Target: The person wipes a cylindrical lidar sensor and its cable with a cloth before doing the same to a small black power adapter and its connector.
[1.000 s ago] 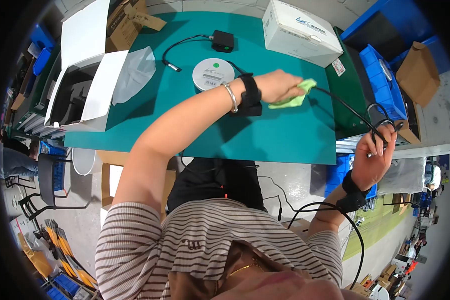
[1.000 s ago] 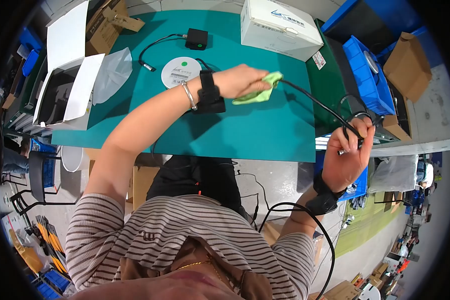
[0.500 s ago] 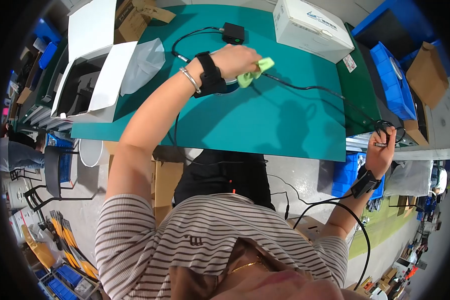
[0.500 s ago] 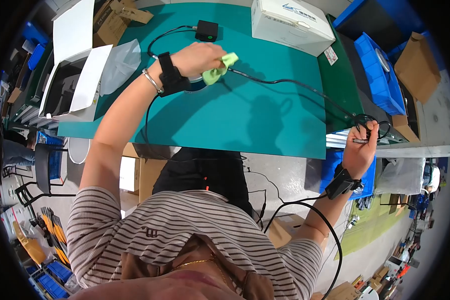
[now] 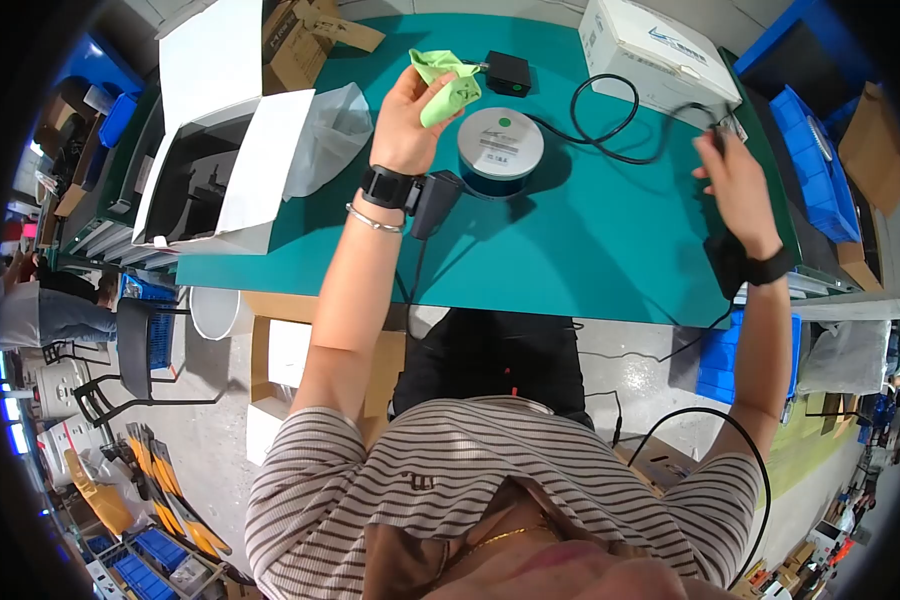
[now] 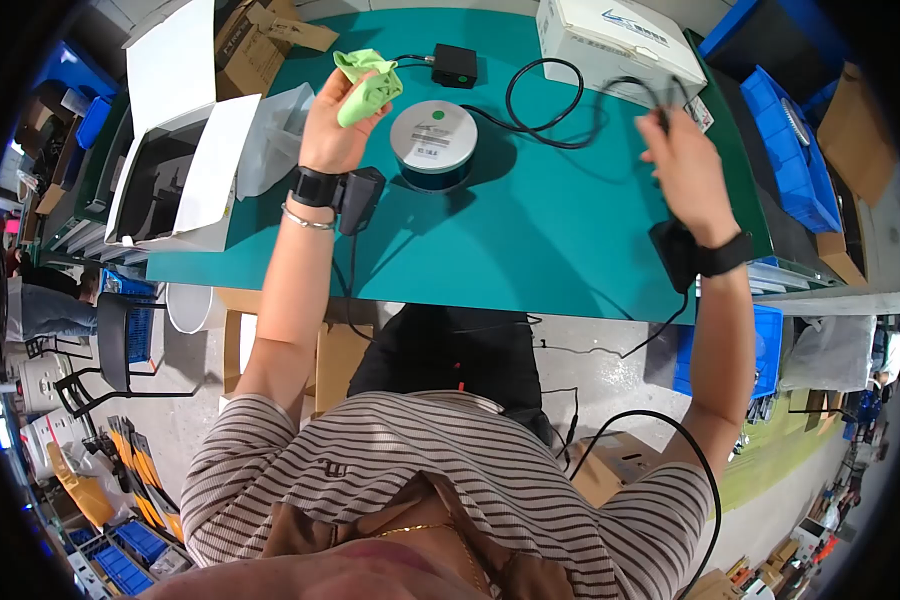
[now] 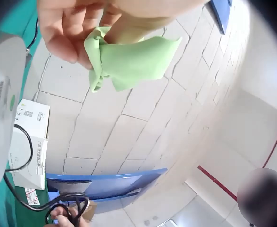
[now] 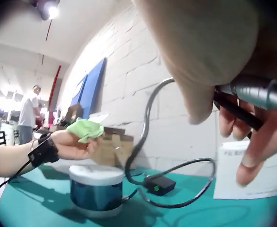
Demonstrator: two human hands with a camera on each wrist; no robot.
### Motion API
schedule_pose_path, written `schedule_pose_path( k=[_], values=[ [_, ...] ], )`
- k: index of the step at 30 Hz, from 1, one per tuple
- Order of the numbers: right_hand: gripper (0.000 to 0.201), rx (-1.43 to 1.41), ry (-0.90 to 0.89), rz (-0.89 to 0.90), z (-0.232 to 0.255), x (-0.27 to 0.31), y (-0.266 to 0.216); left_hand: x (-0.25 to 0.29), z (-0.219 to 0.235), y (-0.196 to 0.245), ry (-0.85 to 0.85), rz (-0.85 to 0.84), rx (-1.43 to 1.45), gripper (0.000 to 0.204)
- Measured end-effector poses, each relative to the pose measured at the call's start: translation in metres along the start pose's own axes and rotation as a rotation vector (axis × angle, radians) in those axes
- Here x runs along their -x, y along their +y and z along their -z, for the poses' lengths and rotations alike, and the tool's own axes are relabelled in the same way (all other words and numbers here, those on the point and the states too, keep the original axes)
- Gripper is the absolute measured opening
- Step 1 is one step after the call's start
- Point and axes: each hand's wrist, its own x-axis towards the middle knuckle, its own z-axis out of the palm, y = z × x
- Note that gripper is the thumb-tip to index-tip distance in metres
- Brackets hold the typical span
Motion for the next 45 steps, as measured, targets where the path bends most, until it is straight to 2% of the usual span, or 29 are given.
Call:
schedule_pose_path(
  k=[1,2,3,5,7,9,11,13,15,17,19,20,23,24,25,27,28,29,31,33,35,36,37,39,41,44,45],
  values=[
    [0.032,0.094,-0.054,0.009,-0.012,-0.005,-0.008,0.002,0.004,-0.004,0.002,0.000,-0.002,0.033],
    [0.030,0.229,-0.071,0.215,-0.025,-0.013,-0.002,0.002,0.008,-0.008,0.031,0.016,0.009,0.031],
    [0.030,0.175,-0.112,0.292,-0.038,-0.019,-0.003,0.003,0.010,-0.011,0.061,0.033,0.023,0.030],
    [0.030,0.341,-0.181,0.326,-0.047,-0.033,-0.012,0.004,0.016,-0.015,0.072,0.063,0.050,0.028],
    [0.029,0.369,-0.172,0.335,-0.052,-0.051,-0.003,0.006,0.020,-0.016,0.042,0.046,0.111,0.028],
    [0.029,0.385,-0.153,0.358,-0.065,-0.069,0.009,0.007,0.018,-0.016,0.112,0.069,0.119,0.030],
    [0.028,0.379,-0.168,0.476,-0.077,-0.079,0.029,0.007,0.020,-0.019,0.112,0.073,0.182,0.032],
    [0.029,0.350,-0.205,0.406,-0.088,-0.086,0.025,0.006,0.020,-0.025,0.134,0.113,0.185,0.032],
    [0.028,0.544,-0.136,0.371,-0.096,-0.098,0.025,0.006,0.019,-0.029,0.124,0.118,0.180,0.030],
    [0.031,0.572,-0.103,0.394,-0.097,-0.109,0.033,0.005,0.017,-0.028,0.157,0.126,0.072,0.028],
    [0.032,0.572,-0.245,0.453,-0.096,-0.116,0.034,0.004,0.013,-0.028,0.157,0.063,0.062,0.027],
    [0.036,0.570,-0.303,0.415,-0.096,-0.117,0.035,0.004,0.012,-0.027,0.156,0.039,-0.030,0.027],
    [0.038,0.551,-0.339,0.507,-0.083,-0.117,0.031,0.007,0.004,-0.023,0.142,0.019,-0.154,0.028],
    [0.040,0.569,-0.383,0.439,-0.071,-0.113,0.015,0.007,0.002,-0.023,0.124,0.019,-0.199,0.028],
    [0.040,0.568,-0.384,0.430,-0.065,-0.113,0.020,0.008,0.001,-0.023,0.106,0.023,-0.244,0.027],
    [0.043,0.293,-0.281,0.597,-0.047,-0.116,0.039,0.007,0.002,-0.025,0.116,0.034,-0.208,0.026],
    [0.044,0.150,-0.309,0.503,-0.033,-0.109,0.038,0.006,0.003,-0.024,0.138,0.043,-0.192,0.026],
    [0.040,0.123,-0.242,0.584,-0.024,-0.108,0.051,0.006,0.005,-0.024,0.161,0.052,-0.175,0.026],
    [0.034,-0.360,-0.332,0.000,-0.002,-0.094,0.040,0.007,0.006,-0.023,0.156,0.061,-0.166,0.025],
    [0.029,-0.410,-0.311,-0.063,0.014,-0.093,0.049,0.008,0.004,-0.023,0.152,0.054,-0.155,0.025],
    [0.025,-0.858,-0.385,-0.135,0.031,-0.098,0.068,0.008,0.001,-0.024,0.152,0.041,-0.120,0.024],
    [0.020,-0.962,-0.241,-0.169,0.031,-0.095,0.054,0.008,0.002,-0.025,0.147,0.040,-0.131,0.024],
    [0.020,-0.958,-0.239,-0.170,0.035,-0.099,0.057,0.009,0.002,-0.025,0.143,0.039,-0.142,0.024],
    [0.022,-1.314,-0.469,-0.025,0.042,-0.111,0.058,0.008,0.003,-0.025,0.144,0.045,-0.128,0.024],
    [0.028,-1.237,-0.392,-0.079,0.038,-0.115,0.045,0.008,0.004,-0.026,0.143,0.049,-0.114,0.024],
    [0.035,-0.427,-0.351,-0.034,0.022,-0.113,0.010,0.008,0.004,-0.026,0.149,0.042,-0.129,0.024],
    [0.037,-0.262,-0.321,0.021,0.010,-0.097,-0.021,0.008,0.004,-0.026,0.148,0.040,-0.129,0.024]
  ],
)
